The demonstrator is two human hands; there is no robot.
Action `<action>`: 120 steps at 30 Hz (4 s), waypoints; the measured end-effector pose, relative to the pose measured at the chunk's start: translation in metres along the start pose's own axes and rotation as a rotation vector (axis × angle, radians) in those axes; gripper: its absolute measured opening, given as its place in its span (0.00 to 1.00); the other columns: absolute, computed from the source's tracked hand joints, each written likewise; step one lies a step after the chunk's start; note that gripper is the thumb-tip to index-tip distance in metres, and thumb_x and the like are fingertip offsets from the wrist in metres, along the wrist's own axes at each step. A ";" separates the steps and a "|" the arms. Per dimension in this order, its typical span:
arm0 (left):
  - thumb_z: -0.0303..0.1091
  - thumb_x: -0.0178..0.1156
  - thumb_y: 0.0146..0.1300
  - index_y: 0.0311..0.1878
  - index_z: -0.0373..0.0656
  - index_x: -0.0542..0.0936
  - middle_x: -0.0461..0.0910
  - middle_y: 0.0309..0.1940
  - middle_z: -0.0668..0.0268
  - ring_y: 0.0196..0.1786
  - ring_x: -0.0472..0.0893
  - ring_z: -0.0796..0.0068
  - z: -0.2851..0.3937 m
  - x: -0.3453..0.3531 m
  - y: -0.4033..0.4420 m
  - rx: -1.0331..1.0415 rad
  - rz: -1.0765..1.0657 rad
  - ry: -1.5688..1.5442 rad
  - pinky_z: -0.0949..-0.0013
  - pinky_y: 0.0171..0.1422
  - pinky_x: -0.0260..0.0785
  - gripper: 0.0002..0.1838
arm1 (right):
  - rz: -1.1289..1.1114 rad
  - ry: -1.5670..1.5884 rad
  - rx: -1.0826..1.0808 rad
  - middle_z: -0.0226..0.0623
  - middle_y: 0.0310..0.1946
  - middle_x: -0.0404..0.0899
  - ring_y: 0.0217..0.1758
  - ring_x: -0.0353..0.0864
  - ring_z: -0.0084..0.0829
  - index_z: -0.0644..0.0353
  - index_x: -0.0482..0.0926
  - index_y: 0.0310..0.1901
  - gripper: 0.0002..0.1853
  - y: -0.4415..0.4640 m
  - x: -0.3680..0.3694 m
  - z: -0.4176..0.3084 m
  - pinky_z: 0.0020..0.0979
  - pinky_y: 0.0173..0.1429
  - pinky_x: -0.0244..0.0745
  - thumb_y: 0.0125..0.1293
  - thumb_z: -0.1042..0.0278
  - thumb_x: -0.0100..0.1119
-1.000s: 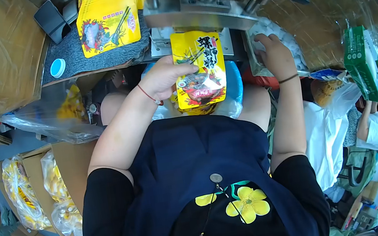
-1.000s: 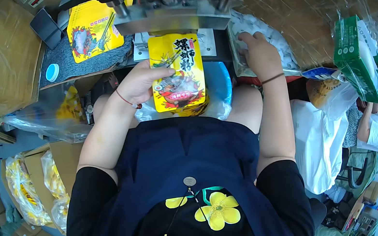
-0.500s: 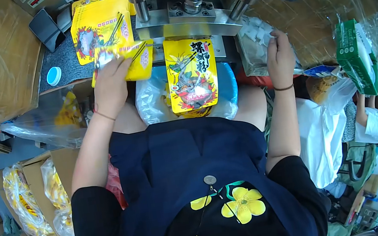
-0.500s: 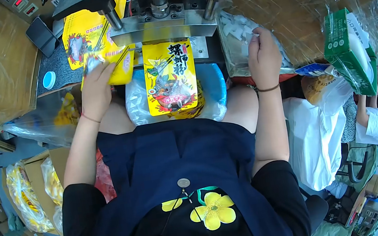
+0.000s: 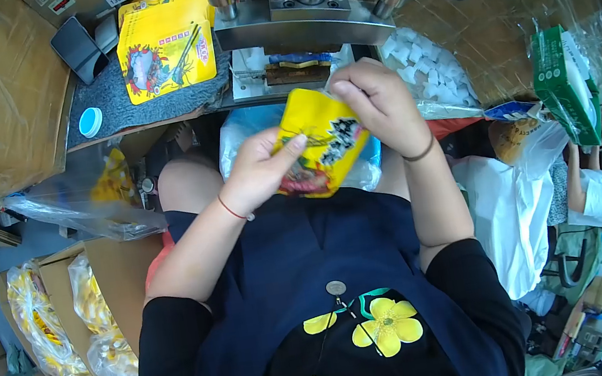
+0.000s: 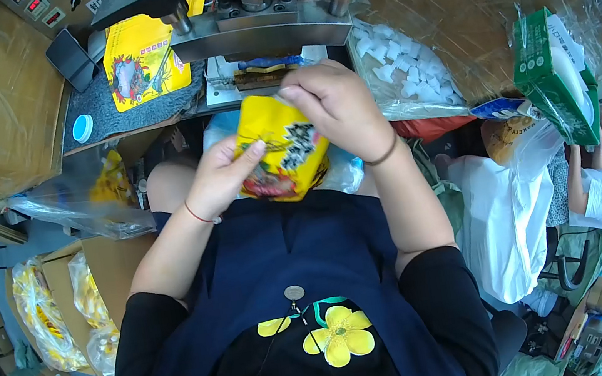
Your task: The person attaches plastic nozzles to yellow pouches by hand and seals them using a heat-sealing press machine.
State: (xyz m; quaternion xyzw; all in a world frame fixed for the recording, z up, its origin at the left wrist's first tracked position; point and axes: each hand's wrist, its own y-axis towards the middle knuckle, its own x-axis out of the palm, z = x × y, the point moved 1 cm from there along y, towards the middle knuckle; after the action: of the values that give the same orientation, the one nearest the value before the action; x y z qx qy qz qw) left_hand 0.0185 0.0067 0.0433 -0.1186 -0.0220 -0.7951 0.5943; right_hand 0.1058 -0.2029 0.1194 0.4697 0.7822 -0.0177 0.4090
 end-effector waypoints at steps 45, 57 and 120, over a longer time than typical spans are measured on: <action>0.39 0.62 0.76 0.54 0.34 0.84 0.88 0.46 0.67 0.49 0.83 0.83 -0.006 0.011 -0.002 -0.039 -0.015 -0.169 0.73 0.58 0.76 0.16 | 0.076 0.286 0.133 0.32 0.33 0.81 0.36 0.78 0.23 0.64 0.82 0.39 0.09 -0.009 0.001 0.016 0.27 0.42 0.73 0.74 0.67 0.61; 0.22 0.62 0.69 0.59 0.31 0.80 0.86 0.53 0.57 0.52 0.87 0.69 -0.012 -0.008 0.039 -0.191 -0.006 -0.437 0.64 0.62 0.79 0.16 | 0.058 -0.841 0.252 0.48 0.44 0.80 0.43 0.84 0.55 0.50 0.82 0.53 0.14 -0.046 -0.059 0.123 0.50 0.45 0.80 0.67 0.61 0.65; 0.42 0.61 0.72 0.68 0.44 0.76 0.76 0.66 0.51 0.69 0.74 0.45 0.012 -0.134 0.011 0.516 0.393 1.750 0.55 0.71 0.67 0.24 | 0.563 -0.213 0.188 0.34 0.30 0.77 0.32 0.78 0.29 0.61 0.78 0.40 0.08 -0.063 -0.056 0.119 0.31 0.36 0.72 0.70 0.67 0.67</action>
State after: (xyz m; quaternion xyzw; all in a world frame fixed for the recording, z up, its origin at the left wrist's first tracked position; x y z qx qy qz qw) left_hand 0.0668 0.1315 0.0250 0.6569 0.2781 -0.4571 0.5312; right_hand 0.1457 -0.3271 0.0545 0.6989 0.5690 -0.0250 0.4326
